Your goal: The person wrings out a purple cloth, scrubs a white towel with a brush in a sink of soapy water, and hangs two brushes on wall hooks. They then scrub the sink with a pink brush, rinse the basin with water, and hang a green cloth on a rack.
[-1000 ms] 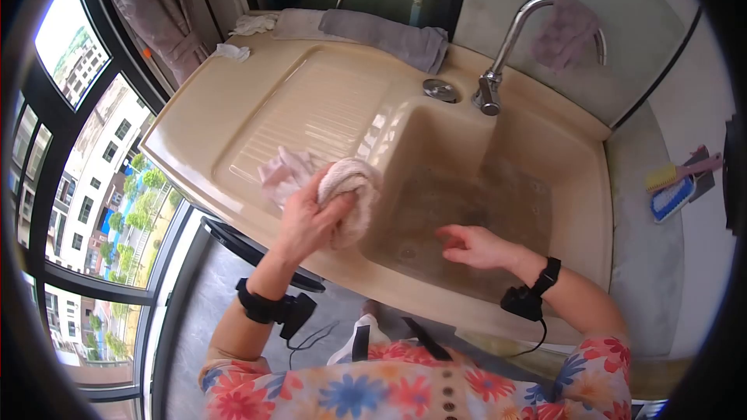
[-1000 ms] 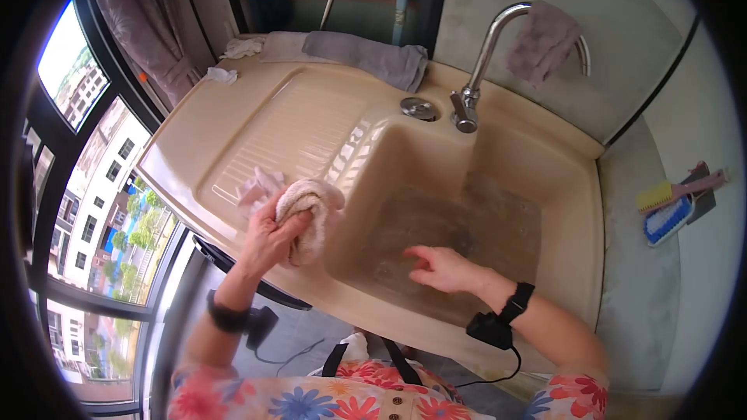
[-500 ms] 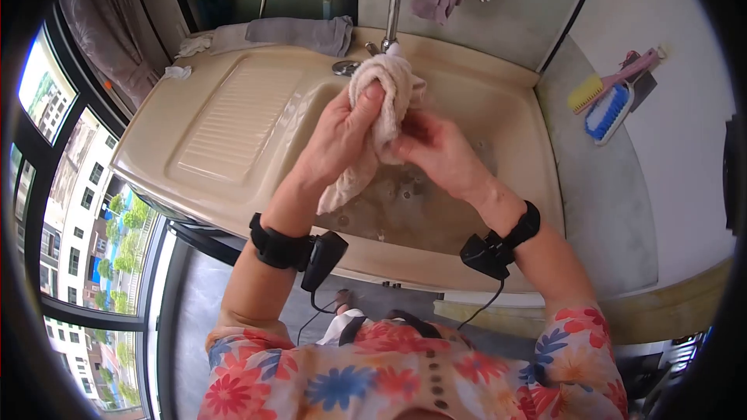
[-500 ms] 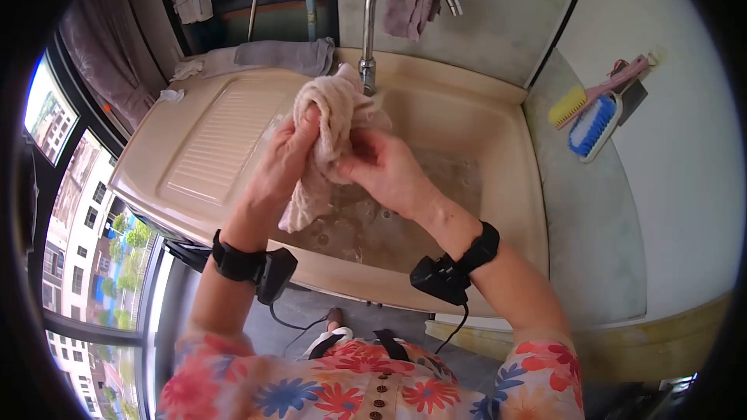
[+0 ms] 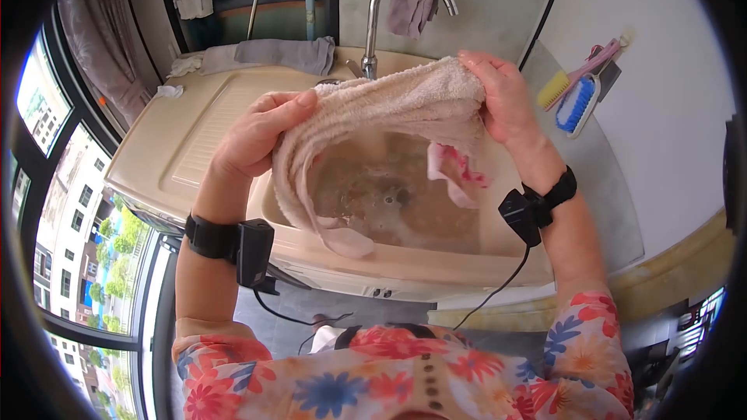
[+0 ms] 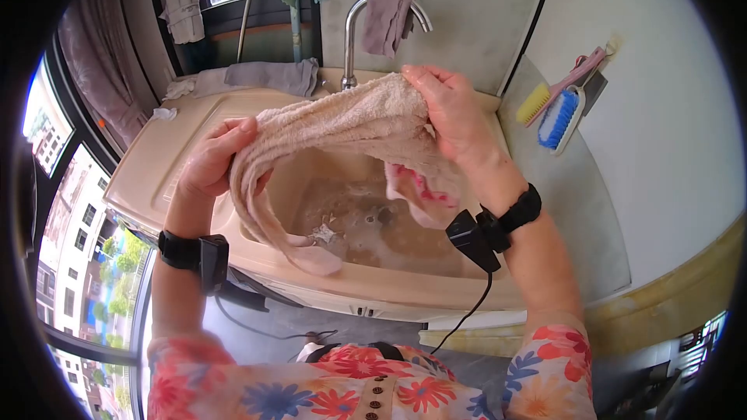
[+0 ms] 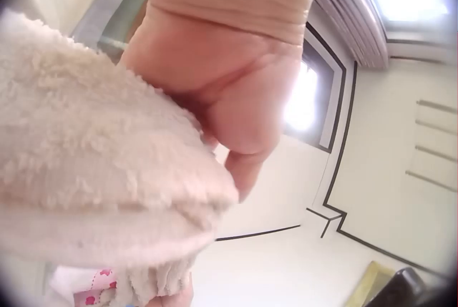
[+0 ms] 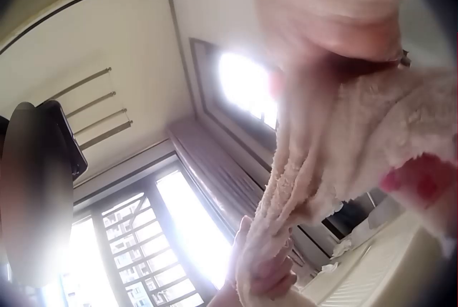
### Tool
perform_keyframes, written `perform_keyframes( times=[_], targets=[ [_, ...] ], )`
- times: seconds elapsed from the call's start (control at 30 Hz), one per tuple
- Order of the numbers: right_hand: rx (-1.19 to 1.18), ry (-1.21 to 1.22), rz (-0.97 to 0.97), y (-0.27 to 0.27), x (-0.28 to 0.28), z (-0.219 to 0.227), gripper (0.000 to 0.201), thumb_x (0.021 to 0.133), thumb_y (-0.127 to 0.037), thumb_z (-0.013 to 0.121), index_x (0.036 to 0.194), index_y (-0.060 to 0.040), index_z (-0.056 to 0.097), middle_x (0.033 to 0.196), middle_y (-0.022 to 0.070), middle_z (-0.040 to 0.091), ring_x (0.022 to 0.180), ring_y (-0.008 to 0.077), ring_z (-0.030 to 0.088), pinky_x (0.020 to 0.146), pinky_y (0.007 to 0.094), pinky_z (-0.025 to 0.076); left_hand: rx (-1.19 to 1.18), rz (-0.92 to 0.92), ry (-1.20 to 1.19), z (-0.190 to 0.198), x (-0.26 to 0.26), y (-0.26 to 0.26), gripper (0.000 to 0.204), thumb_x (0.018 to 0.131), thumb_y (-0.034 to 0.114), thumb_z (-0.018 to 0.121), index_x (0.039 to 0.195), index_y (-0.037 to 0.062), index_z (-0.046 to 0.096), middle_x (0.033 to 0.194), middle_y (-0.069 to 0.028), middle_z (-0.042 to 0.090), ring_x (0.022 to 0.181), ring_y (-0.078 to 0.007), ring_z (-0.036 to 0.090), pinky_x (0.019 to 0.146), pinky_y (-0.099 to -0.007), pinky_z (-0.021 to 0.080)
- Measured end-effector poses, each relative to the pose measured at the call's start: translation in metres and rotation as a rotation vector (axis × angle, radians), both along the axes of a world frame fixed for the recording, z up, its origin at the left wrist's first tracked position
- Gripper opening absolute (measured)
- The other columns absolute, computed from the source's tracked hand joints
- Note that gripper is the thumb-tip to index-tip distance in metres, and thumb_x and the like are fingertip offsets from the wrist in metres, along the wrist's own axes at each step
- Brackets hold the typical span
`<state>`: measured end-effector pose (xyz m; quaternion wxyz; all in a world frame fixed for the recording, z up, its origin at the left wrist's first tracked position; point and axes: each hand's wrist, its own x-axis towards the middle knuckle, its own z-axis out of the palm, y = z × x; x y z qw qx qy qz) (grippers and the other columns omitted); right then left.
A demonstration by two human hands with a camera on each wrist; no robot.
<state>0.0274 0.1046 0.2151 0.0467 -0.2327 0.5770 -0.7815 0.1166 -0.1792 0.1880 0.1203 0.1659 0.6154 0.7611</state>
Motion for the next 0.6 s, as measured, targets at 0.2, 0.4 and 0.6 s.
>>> perform_keyframes(
  times=[0.2, 0.4, 0.6],
  targets=[
    [-0.045, 0.141, 0.162, -0.069, 0.024, 0.029, 0.022, 0.09, -0.021, 0.054, 0.09, 0.0002, 0.062, 0.08, 0.0005, 0.061, 0.072, 0.0067, 0.055, 0.066, 0.0212, 0.045, 0.46, -0.368, -0.275, -0.052, 0.0, 0.015, 0.067, 0.088, 0.058, 0.029, 0.132, 0.0075, 0.036, 0.123, -0.0165, 0.05, 0.094, -0.0435, 0.057, 0.076, -0.0506, 0.05],
    [0.179, 0.315, 0.156, -0.176, 0.05, 0.001, 0.024, 0.091, -0.025, 0.053, 0.097, -0.0022, 0.06, 0.084, -0.0025, 0.06, 0.075, 0.0039, 0.051, 0.067, 0.0188, 0.043, 0.354, -0.262, 0.091, -0.039, 0.044, -0.054, 0.06, 0.085, 0.04, 0.055, 0.127, 0.0012, 0.038, 0.118, -0.0199, 0.051, 0.093, -0.0278, 0.06, 0.081, -0.0397, 0.049],
    [0.405, -0.198, 0.609, -0.234, 0.071, -0.065, 0.04, 0.092, -0.039, 0.047, 0.114, -0.006, 0.052, 0.1, 0.0004, 0.059, 0.094, 0.0102, 0.054, 0.071, 0.0267, 0.046, 0.06, 0.133, 0.247, -0.039, 0.055, -0.173, 0.109, 0.055, 0.055, 0.078, 0.134, -0.0006, 0.027, 0.13, -0.0173, 0.04, 0.121, -0.0286, 0.041, 0.103, -0.0391, 0.031]
  ],
)
